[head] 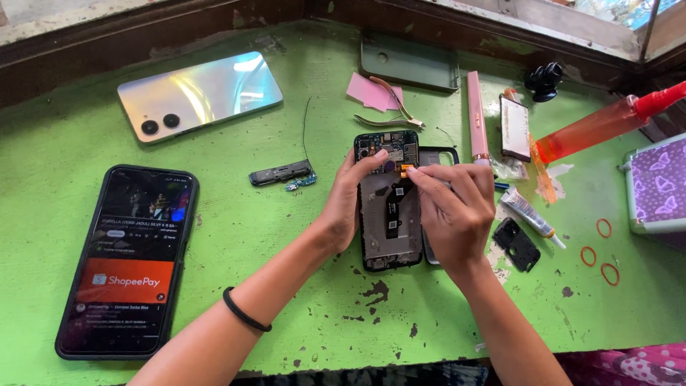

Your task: Installing a motherboard into a smartphone frame and connecting internal ribbon cables.

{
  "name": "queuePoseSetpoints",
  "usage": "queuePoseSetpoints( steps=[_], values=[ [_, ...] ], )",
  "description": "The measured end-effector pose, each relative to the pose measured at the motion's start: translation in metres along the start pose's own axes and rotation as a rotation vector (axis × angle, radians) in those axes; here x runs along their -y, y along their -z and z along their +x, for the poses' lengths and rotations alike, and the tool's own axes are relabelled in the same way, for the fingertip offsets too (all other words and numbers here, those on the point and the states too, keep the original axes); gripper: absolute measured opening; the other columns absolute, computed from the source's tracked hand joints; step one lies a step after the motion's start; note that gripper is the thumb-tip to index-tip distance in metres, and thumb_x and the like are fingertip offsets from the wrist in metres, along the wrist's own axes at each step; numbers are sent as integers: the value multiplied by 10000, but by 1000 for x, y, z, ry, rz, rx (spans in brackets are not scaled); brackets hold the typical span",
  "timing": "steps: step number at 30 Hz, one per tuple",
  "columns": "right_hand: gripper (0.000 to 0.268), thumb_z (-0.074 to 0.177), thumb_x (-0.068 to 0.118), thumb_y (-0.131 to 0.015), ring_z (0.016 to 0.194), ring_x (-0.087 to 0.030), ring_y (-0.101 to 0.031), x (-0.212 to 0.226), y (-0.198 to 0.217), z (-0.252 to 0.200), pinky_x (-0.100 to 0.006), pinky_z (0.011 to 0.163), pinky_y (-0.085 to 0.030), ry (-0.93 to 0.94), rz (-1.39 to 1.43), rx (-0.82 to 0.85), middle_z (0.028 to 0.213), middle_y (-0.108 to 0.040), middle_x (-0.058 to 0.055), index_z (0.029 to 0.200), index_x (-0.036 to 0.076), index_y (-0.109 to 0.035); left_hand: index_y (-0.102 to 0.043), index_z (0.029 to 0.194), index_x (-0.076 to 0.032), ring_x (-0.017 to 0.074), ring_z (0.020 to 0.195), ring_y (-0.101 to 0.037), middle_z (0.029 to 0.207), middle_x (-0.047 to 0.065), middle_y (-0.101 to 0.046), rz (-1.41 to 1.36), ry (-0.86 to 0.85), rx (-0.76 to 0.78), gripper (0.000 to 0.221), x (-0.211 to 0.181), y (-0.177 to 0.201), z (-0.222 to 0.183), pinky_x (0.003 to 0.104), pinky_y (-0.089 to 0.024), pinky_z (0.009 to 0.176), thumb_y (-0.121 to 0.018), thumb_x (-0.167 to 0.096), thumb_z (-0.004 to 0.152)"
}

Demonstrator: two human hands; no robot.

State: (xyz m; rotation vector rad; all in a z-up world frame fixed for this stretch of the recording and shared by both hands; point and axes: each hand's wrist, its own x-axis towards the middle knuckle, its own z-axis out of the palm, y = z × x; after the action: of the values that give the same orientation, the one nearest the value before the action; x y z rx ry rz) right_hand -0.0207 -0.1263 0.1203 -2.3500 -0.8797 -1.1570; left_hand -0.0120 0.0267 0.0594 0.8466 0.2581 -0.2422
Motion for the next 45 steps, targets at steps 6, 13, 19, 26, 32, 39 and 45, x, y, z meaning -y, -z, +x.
queuePoseSetpoints(
  steps=[6,13,19,26,32,39,45],
  values=[
    [197,874,-130,-781,868,-259,-629,6,3,3,-369,767,-555,-7,-1,65,919,-735,-66,928,56,-816,-462,1479,-101,356,1366,-510,1439,187,-566,184,-42,-25,894,13,14,9,632,-325,1136,-832,-395,720],
    [203,818,-159,-730,866,-292,-634,6,-1,-4,-377,749,-562,-18,51,66,926,-703,-104,919,2,-800,-574,1210,-89,254,1056,-646,1097,141,-673,84,-95,-25,563,-4,1,-4,483,-509,931,-844,-233,737],
    [203,866,-98,-702,908,-255,-647,14,7,3,-362,775,-564,-212,189,110,975,-702,-97,973,36,-810,-641,1031,-74,168,878,-681,903,75,-684,67,-127,-84,406,-17,-14,-19,394,-610,761,-869,-176,710],
    [186,1007,100,-664,804,-128,-596,15,7,7,-342,740,-577,-854,612,242,911,-705,-116,1153,12,-738,-657,1015,-49,172,854,-652,899,80,-666,79,-127,-99,409,-21,-24,-24,370,-602,722,-886,-149,692],
    [119,978,88,-673,815,-89,-589,14,2,-1,-304,762,-558,-982,691,267,843,-711,-65,1023,42,-772,-673,920,-36,164,729,-673,780,86,-677,47,-122,-119,322,-10,-28,-19,324,-597,605,-874,-59,670],
    [53,946,64,-640,752,-106,-575,-9,-9,-29,-238,688,-453,-1043,846,228,762,-650,-61,917,45,-680,-688,841,1,173,645,-650,706,111,-670,52,-95,-98,287,-8,-27,-18,330,-586,536,-873,1,621],
    [80,930,65,-609,696,-105,-549,-6,-12,-29,-228,640,-431,-1046,890,215,718,-628,-61,879,39,-664,-687,827,12,173,622,-643,686,114,-659,74,-83,-119,296,-13,-32,-22,332,-582,518,-882,11,604]
  ],
)
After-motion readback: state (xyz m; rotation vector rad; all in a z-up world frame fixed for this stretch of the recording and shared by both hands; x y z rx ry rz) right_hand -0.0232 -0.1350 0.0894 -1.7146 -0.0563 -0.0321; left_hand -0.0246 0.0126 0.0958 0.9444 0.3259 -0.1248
